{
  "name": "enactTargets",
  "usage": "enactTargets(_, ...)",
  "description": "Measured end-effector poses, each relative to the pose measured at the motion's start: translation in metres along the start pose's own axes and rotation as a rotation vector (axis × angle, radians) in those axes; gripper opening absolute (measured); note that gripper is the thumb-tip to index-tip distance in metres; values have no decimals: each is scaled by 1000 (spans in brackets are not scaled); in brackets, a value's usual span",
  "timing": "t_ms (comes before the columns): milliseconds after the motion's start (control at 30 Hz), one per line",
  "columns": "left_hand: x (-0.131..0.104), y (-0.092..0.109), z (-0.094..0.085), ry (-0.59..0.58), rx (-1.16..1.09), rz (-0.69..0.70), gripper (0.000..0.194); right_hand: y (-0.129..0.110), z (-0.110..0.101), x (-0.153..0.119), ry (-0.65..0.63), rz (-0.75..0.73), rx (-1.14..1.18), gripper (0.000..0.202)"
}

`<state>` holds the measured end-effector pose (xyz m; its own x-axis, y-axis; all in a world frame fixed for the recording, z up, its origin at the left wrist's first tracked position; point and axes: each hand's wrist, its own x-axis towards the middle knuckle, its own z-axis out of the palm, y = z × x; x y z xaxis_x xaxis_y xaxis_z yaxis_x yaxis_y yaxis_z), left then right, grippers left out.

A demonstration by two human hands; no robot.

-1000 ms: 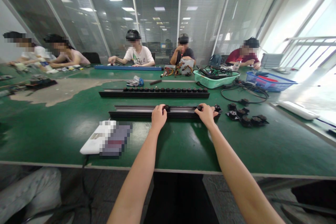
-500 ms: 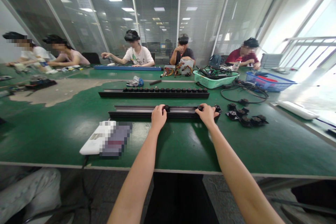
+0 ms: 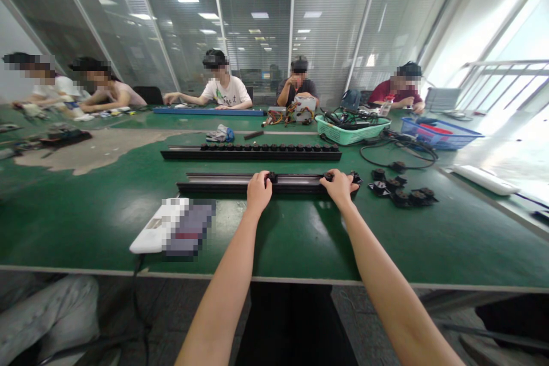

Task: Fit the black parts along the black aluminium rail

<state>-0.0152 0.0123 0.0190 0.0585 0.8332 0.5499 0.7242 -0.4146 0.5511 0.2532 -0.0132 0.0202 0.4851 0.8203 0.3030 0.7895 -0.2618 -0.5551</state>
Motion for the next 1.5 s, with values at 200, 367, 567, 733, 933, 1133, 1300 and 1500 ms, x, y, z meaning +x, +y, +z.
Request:
enactTargets(200,0,-2,1,9,-8,11,28,-1,-3,-1,0,18,-9,38)
enactTargets(367,0,-3,2,10,-3,17,28,-2,-4,-1,-6,34,-24,40)
enactTargets(567,0,-3,1,8,-10,14,28,-1,-6,-1,-6,44,-30,40)
enactTargets(733,0,-2,0,5,-7,6,27,0,-6,0,1,47,-31,40)
enactTargets(933,0,-1,-1,-2,-6,7,27,3,-4,2,3,56,-42,43)
enactTargets(1133,0,0,-1,-5,-10,-2,28,4,-4,3,-6,70,-44,42)
enactTargets(1300,0,-1,-1,-7,-2,-1,27,4,-5,3,-7,77,-43,42)
enactTargets(1500,0,-1,-1,-1,-1,10,28,4,-8,3,-9,89,-44,43)
